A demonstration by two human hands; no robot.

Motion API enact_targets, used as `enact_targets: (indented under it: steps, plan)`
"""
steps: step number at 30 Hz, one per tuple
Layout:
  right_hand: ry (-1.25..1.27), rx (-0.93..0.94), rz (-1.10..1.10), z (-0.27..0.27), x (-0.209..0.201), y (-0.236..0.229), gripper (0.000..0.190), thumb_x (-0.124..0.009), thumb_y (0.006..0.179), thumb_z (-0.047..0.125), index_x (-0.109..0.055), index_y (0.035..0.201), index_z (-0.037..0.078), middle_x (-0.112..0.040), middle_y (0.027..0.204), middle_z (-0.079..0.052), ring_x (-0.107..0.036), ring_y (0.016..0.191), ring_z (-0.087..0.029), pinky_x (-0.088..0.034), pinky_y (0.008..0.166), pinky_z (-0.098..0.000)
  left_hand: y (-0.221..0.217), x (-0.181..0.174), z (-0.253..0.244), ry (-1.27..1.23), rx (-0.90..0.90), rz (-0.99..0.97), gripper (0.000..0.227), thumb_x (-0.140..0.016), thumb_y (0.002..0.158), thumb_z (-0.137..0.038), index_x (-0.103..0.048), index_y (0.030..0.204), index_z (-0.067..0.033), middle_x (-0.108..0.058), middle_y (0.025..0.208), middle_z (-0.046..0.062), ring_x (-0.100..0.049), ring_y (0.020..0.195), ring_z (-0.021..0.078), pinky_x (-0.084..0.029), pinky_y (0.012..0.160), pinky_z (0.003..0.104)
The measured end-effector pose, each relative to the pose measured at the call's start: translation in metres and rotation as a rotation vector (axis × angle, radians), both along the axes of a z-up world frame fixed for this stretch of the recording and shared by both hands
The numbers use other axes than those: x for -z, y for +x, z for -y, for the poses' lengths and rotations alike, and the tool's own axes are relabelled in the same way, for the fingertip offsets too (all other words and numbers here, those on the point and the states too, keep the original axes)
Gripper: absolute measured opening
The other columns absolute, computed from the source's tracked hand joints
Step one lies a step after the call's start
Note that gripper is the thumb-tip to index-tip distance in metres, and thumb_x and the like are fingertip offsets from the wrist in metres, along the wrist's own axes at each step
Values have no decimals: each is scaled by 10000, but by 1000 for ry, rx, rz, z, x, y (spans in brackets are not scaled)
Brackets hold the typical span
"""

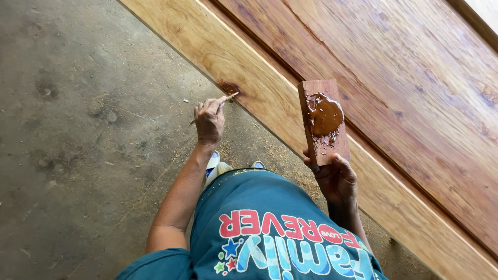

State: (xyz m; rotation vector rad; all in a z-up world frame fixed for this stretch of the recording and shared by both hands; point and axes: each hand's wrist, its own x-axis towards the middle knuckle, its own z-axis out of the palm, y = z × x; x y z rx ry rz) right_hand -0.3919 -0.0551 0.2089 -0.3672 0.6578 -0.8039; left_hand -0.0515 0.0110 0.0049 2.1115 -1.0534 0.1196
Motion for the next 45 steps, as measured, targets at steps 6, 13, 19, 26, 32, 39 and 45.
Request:
enact_targets:
  steps: [6,13,19,26,32,39,45]
  plan:
    - [-9,35,2,-7,6,10,427,-589,910,176,-626,1218,-118,-630,1246,-396,-631,1133,-578,-488,1021,-614,30,31,-2,-59,16,-9,181,-667,1024,-240,-774,1133,-338,-707,982,-63,-655,877,166,-455,831,336]
    - [12,63,-21,-15,-1,30,375,-597,911,168,-654,1143,-121,-624,1232,-413,-623,1148,-581,-482,1039,-632,38,18,-7,-150,151,-1,153,-681,1009,-261,-780,1101,-332,-707,956,-45,-654,840,196,-460,817,318]
    - [8,91,-16,-22,0,42,316,-600,905,150,-681,1075,-104,-619,1242,-423,-616,1152,-595,-466,1059,-656,48,11,-10,-188,190,33,156,-684,1020,-277,-784,1118,-346,-707,956,-62,-640,810,170,-453,801,299]
    - [-1,126,-47,-31,2,50,395,-589,910,169,-640,1186,-109,-620,1265,-391,-616,1158,-574,-485,1035,-651,68,26,-6,-198,208,62,160,-684,1024,-262,-785,1122,-339,-701,955,-55,-626,804,169,-459,794,303]
    - [0,183,-32,-40,7,55,413,-597,906,168,-632,1213,-107,-633,1258,-376,-621,1152,-571,-498,1014,-652,52,6,-9,-114,255,206,196,-737,949,-194,-776,1083,-332,-667,905,-50,-607,769,178,-466,747,325]
    - [-4,261,-27,-53,12,65,472,-601,892,157,-591,1271,-124,-624,1257,-392,-616,1150,-584,-503,999,-666,61,-22,-9,-91,276,303,211,-730,933,-143,-767,1048,-315,-607,867,-35,-579,744,188,-457,706,335]
    - [-7,300,-9,-66,23,71,510,-604,885,131,-567,1345,-88,-621,1279,-373,-601,1147,-608,-498,971,-693,75,-14,-8,-79,286,270,206,-710,968,-178,-769,1092,-333,-626,885,-42,-592,760,184,-466,724,333]
